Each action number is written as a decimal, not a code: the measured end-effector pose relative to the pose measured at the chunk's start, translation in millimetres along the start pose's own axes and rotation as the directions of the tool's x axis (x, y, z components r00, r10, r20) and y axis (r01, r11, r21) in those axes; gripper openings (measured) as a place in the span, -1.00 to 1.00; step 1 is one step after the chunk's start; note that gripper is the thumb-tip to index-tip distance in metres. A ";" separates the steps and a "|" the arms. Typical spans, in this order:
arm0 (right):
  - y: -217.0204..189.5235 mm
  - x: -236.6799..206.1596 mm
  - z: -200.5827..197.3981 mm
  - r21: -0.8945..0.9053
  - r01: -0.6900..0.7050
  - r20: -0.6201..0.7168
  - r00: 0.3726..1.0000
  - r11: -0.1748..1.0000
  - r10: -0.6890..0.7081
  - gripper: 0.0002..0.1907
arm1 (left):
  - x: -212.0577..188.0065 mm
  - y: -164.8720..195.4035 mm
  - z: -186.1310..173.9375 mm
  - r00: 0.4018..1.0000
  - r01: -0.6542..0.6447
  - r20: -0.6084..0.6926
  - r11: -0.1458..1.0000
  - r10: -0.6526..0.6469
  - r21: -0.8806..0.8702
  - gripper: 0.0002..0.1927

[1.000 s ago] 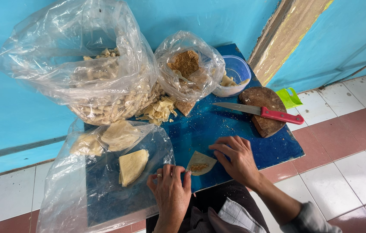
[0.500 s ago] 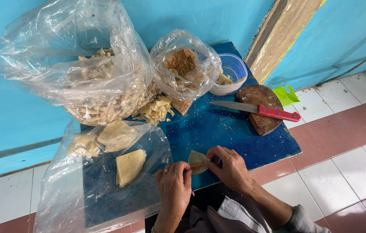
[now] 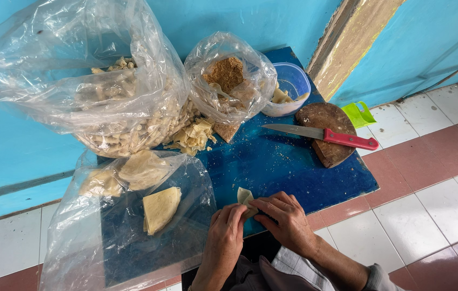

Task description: The person sits at a small blue table and folds triangular pastry wrappers around a spoonful of brown filling, pressing the edges to seal each piece and setting the folded pastry aside, repeating the process with new wrappers.

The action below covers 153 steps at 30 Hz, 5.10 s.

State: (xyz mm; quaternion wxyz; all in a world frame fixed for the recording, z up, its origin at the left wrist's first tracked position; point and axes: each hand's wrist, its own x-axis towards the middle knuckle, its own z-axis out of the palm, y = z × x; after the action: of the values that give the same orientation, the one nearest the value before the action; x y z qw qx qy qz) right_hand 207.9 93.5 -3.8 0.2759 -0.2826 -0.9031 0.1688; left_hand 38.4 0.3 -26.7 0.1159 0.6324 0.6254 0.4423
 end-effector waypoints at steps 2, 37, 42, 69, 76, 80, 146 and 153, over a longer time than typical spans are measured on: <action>1.6 2.5 -0.5 -0.007 0.035 0.018 0.999 0.999 -0.035 -0.58 | 1.1 -0.6 -0.6 1.000 0.013 0.010 1.000 -0.013 -0.011 -0.69; 11.4 51.9 -6.3 0.057 0.079 0.165 0.982 0.995 -0.088 -0.90 | 34.7 -16.5 -8.0 0.973 0.178 0.132 0.979 -0.190 0.103 -0.89; 17.8 71.4 -6.6 0.057 -0.209 0.458 0.875 0.976 0.160 -0.85 | 36.6 -13.0 -12.1 0.953 0.248 0.157 0.965 -0.258 0.081 -0.89; 8.9 41.8 0.3 0.028 0.227 0.021 0.974 0.974 -0.227 -0.80 | 36.8 -17.2 -6.6 0.964 0.156 0.184 0.968 -0.192 0.197 -0.92; 5.8 45.5 0.7 -0.050 0.199 0.033 0.980 0.979 -0.197 -0.83 | 40.8 -8.5 -19.5 0.941 0.293 0.178 0.956 -0.287 -0.006 -0.83; 7.8 45.5 4.1 -0.033 0.142 -0.004 0.990 0.989 -0.142 -0.81 | 32.2 -9.3 -14.7 0.988 0.075 0.128 0.996 -0.081 0.052 -0.84; -120.5 243.9 -20.4 -0.217 0.669 -0.165 0.693 0.711 -0.702 -0.68 | -33.2 -40.5 -117.7 0.757 0.349 -0.637 0.915 -0.148 0.201 -0.93; -88.3 184.8 28.4 0.082 0.625 -0.065 0.781 0.776 -0.622 -0.78 | -0.6 -19.4 -157.2 0.745 0.203 -0.665 0.930 0.056 0.306 -0.68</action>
State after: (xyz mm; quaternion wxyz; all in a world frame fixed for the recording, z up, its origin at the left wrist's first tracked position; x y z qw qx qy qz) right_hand 27.0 131.6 88.9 0.3450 0.0433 -0.9314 0.1076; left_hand -85.5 -60.4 50.9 -0.2136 0.4185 0.7201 0.5106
